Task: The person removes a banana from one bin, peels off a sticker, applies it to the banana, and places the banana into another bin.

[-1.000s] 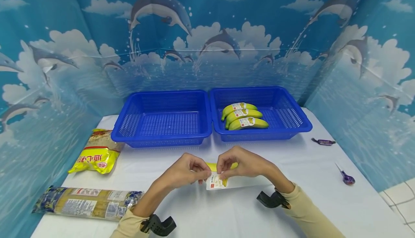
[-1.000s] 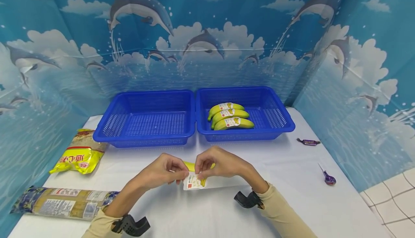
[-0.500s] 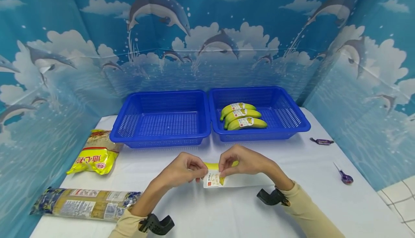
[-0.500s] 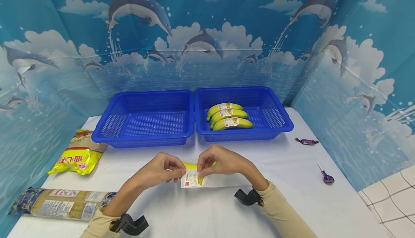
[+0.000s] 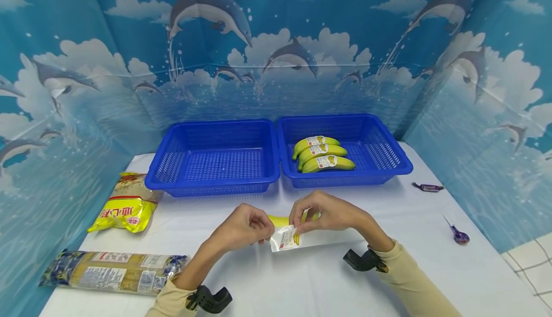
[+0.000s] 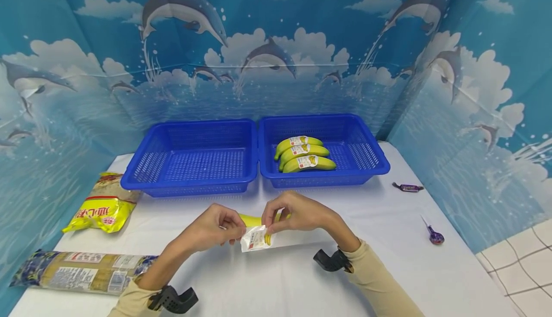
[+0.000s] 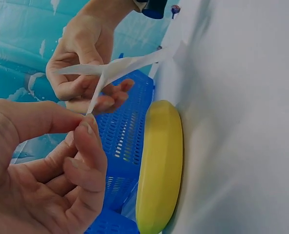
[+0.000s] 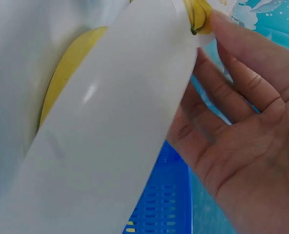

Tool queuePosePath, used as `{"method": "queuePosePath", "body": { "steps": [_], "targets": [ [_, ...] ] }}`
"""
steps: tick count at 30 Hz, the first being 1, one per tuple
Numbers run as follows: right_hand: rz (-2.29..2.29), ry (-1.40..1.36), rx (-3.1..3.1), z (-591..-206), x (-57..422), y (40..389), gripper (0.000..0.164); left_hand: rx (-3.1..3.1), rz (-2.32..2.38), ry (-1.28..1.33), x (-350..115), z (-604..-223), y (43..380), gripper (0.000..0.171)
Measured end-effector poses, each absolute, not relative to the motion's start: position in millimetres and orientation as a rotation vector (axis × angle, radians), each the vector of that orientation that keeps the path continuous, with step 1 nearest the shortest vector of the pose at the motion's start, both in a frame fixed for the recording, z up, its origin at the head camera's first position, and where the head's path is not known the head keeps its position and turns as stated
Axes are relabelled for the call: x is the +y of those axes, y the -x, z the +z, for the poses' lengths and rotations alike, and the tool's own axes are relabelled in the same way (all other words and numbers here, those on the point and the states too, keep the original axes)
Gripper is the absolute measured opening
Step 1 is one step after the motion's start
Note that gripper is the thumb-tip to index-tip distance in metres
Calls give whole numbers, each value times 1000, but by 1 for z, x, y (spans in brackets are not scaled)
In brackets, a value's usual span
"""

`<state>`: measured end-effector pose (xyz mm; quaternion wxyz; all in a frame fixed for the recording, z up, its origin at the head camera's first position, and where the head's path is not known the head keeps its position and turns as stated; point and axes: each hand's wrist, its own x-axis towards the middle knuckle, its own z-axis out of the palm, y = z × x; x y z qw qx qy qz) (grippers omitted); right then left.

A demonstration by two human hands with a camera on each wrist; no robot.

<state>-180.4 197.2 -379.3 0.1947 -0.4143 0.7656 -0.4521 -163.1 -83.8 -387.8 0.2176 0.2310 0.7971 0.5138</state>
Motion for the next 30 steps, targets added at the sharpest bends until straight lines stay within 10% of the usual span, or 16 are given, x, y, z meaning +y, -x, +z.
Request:
{"method": "queuePosePath", "body": {
  "steps": [30],
  "targets": [
    [-1250, 1158, 2169, -376, 205, 182, 5, 2210, 1218, -601, -78, -402, 157, 7]
  ]
}}
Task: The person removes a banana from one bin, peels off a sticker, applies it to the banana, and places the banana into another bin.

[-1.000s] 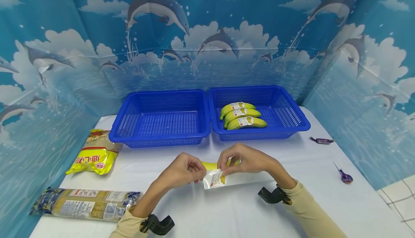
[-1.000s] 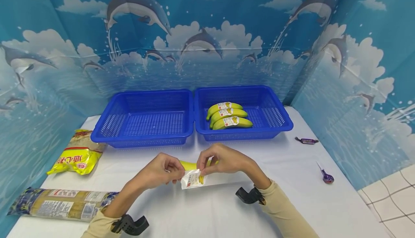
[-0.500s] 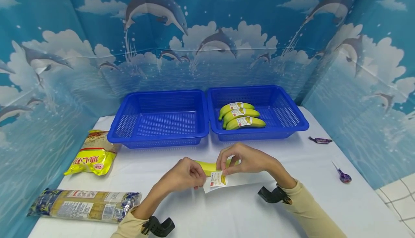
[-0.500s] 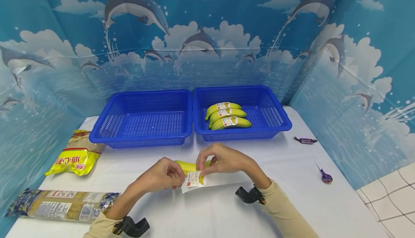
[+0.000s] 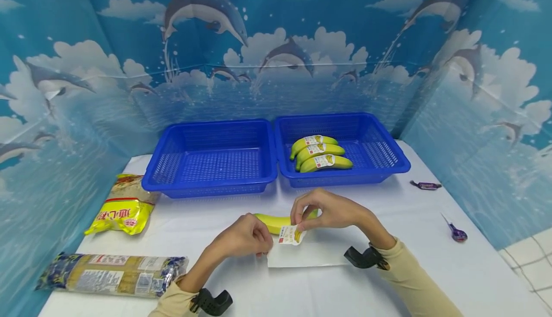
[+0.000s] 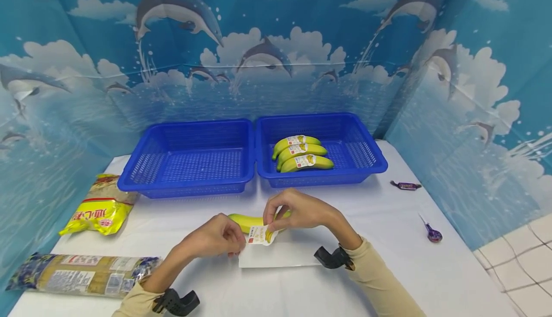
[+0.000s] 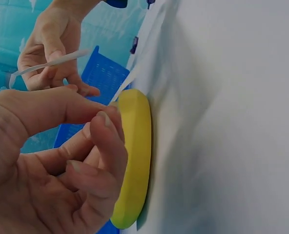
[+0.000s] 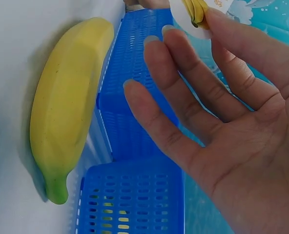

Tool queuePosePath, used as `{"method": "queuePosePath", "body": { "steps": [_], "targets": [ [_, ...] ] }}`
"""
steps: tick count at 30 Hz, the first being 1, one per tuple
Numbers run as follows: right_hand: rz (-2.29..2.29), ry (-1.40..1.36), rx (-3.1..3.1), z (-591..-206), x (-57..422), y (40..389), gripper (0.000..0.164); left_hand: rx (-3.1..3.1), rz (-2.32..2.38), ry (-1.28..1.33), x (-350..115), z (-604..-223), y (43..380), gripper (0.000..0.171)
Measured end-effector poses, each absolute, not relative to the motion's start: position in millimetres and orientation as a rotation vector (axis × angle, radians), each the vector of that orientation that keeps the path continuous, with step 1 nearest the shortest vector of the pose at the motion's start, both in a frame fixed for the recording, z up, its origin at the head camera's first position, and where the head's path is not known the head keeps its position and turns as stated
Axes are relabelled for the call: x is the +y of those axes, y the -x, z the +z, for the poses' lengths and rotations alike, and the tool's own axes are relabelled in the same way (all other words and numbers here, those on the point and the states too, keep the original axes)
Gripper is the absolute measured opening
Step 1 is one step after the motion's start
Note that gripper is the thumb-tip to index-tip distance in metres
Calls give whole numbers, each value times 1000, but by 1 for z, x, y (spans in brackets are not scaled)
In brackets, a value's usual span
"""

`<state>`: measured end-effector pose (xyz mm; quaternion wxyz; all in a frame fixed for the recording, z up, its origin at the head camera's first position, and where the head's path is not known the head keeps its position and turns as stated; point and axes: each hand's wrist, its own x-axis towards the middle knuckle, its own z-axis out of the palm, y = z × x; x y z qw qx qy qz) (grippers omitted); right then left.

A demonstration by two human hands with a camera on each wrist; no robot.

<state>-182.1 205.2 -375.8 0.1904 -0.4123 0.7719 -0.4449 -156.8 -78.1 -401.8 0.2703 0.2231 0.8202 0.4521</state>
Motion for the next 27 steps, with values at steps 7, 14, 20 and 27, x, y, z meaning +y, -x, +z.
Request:
{"method": "queuePosePath", "body": {
  "steps": [7, 14, 20, 27],
  "targets": [
    [-1235, 1111, 2258, -375, 205, 182, 9, 2336, 957, -591, -78, -405, 151, 16],
    [-1258, 1072, 2301, -380, 205, 187, 6, 2450, 883, -601, -79, -398, 150, 16],
    [-1264, 1067, 2342, -387, 200, 193, 5, 2461, 1263, -792, -83, -397, 163, 6],
    [-1267, 1014, 2362, -395, 196, 199, 5, 2389, 1504, -805, -79, -407, 169, 11]
  ]
}}
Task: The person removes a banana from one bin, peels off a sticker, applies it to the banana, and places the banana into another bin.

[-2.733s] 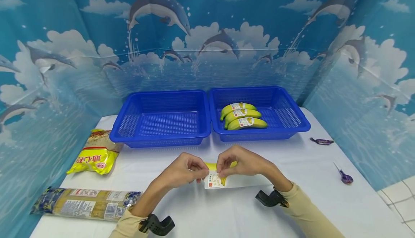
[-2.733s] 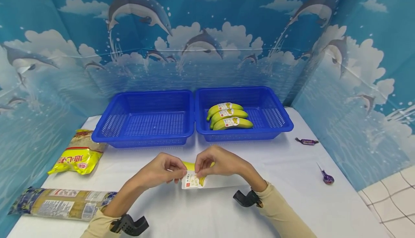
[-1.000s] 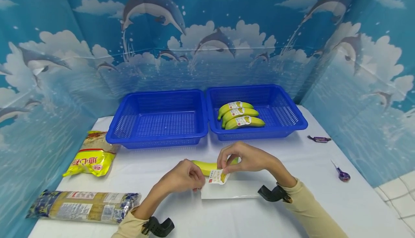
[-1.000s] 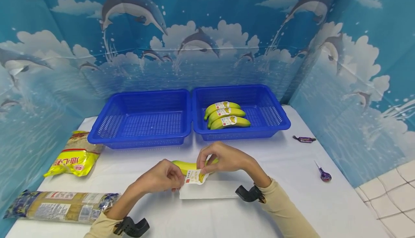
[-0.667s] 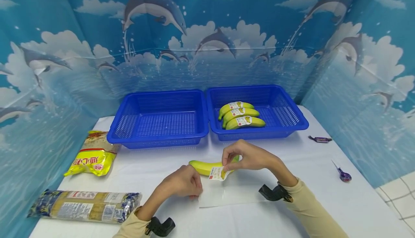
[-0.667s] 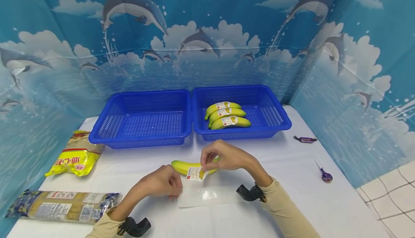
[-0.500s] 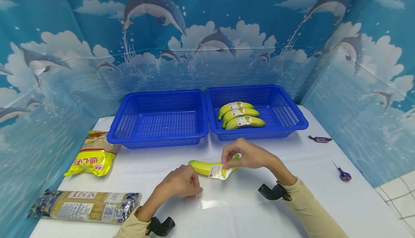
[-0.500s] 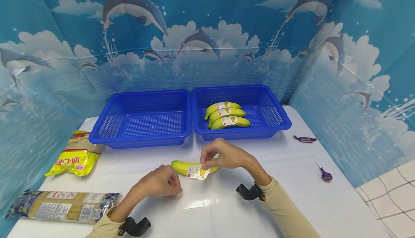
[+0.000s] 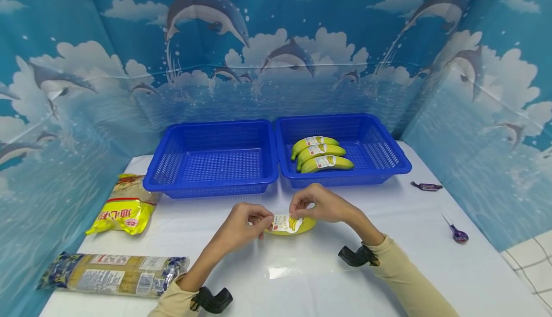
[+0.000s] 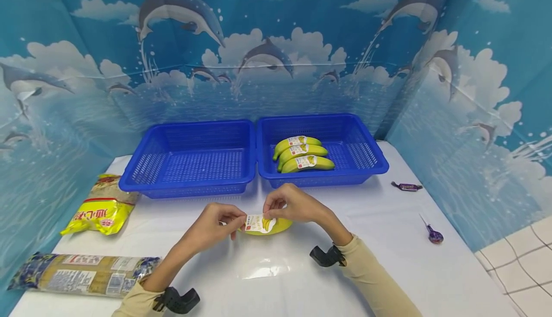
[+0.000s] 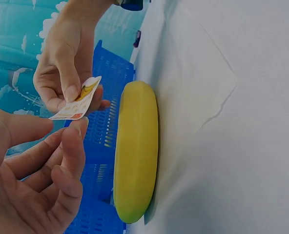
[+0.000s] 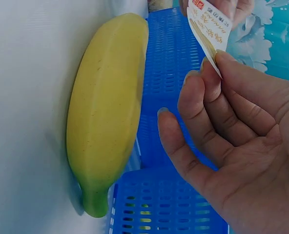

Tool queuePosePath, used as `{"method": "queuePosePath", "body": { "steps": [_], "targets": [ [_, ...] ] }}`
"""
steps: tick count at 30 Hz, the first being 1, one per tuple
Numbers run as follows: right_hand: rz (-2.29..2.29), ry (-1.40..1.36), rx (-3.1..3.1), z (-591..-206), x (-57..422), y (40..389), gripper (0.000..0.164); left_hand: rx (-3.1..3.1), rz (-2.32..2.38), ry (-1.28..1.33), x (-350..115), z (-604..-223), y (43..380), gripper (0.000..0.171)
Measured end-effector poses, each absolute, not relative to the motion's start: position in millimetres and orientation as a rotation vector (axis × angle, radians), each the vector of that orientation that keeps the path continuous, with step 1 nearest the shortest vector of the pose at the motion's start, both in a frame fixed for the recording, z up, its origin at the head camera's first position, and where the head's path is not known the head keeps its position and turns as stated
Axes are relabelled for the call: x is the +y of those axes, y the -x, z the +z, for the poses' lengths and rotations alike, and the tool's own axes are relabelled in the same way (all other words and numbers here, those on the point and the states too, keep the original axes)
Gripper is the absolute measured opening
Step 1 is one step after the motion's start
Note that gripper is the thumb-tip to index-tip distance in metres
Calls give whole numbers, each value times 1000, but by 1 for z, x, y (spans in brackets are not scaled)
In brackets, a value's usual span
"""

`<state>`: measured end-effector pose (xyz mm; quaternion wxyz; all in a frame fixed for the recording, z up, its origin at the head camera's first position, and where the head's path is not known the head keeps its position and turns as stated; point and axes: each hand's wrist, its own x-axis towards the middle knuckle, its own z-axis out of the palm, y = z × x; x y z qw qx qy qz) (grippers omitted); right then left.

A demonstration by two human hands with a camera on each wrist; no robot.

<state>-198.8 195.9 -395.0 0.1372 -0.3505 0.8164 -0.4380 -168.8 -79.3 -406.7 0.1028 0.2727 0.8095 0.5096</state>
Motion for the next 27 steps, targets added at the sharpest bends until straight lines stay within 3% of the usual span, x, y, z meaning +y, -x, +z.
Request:
{"method": "queuePosePath", "body": {
  "steps": [15, 27],
  "targets": [
    [-1265, 1010, 2399, -402, 200, 203, 6, 2539, 1563, -769, -70, -414, 169, 1],
    [-1233, 1007, 2416, -407, 197, 202, 7, 2731, 1453, -786, -67, -424, 168, 12]
  ]
}}
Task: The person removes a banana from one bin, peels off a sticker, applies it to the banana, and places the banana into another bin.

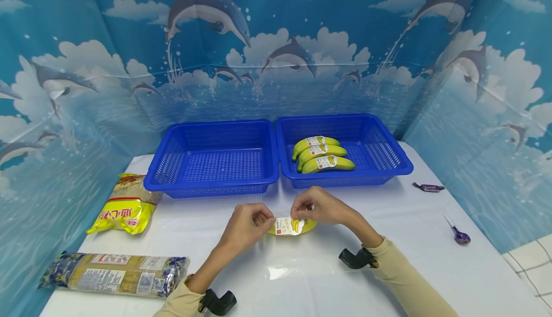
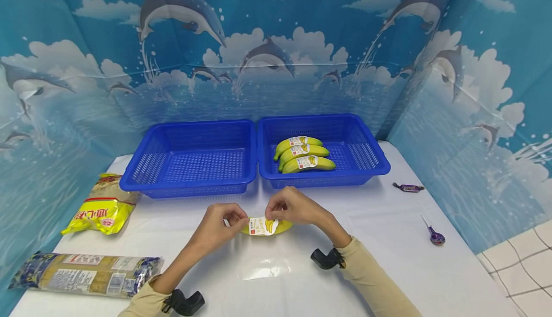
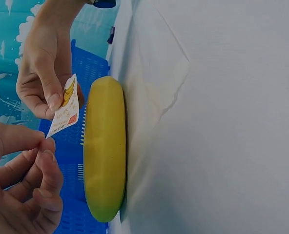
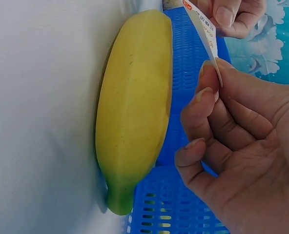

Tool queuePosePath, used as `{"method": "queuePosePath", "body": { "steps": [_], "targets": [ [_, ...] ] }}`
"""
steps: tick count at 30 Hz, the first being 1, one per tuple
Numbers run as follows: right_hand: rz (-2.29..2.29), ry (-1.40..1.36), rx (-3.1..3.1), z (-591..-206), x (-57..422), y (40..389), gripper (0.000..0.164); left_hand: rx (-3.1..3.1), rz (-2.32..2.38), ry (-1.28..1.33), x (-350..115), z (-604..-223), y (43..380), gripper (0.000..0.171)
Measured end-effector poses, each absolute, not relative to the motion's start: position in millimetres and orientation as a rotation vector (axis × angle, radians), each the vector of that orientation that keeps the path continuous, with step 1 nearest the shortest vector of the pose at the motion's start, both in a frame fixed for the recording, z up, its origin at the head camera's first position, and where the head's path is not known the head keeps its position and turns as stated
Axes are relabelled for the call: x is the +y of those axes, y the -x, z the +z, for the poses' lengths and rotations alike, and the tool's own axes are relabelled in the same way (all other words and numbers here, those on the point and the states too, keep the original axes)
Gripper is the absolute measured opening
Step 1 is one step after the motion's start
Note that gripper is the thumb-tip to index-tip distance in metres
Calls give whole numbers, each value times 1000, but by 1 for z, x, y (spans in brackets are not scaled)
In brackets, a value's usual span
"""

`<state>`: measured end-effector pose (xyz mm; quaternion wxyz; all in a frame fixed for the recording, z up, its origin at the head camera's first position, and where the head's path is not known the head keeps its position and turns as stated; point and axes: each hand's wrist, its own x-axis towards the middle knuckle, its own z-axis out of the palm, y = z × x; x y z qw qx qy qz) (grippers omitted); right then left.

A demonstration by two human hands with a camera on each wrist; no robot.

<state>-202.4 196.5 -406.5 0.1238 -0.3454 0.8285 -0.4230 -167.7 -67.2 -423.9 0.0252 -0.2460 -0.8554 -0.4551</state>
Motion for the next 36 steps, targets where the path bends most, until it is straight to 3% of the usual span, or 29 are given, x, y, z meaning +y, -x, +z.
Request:
{"method": "queuePosePath", "body": {
  "steps": [36],
  "targets": [
    [-1215, 1022, 2481, -419, 196, 205, 9, -2664, -1171, 778, -45, -441, 156, 16]
  ]
}}
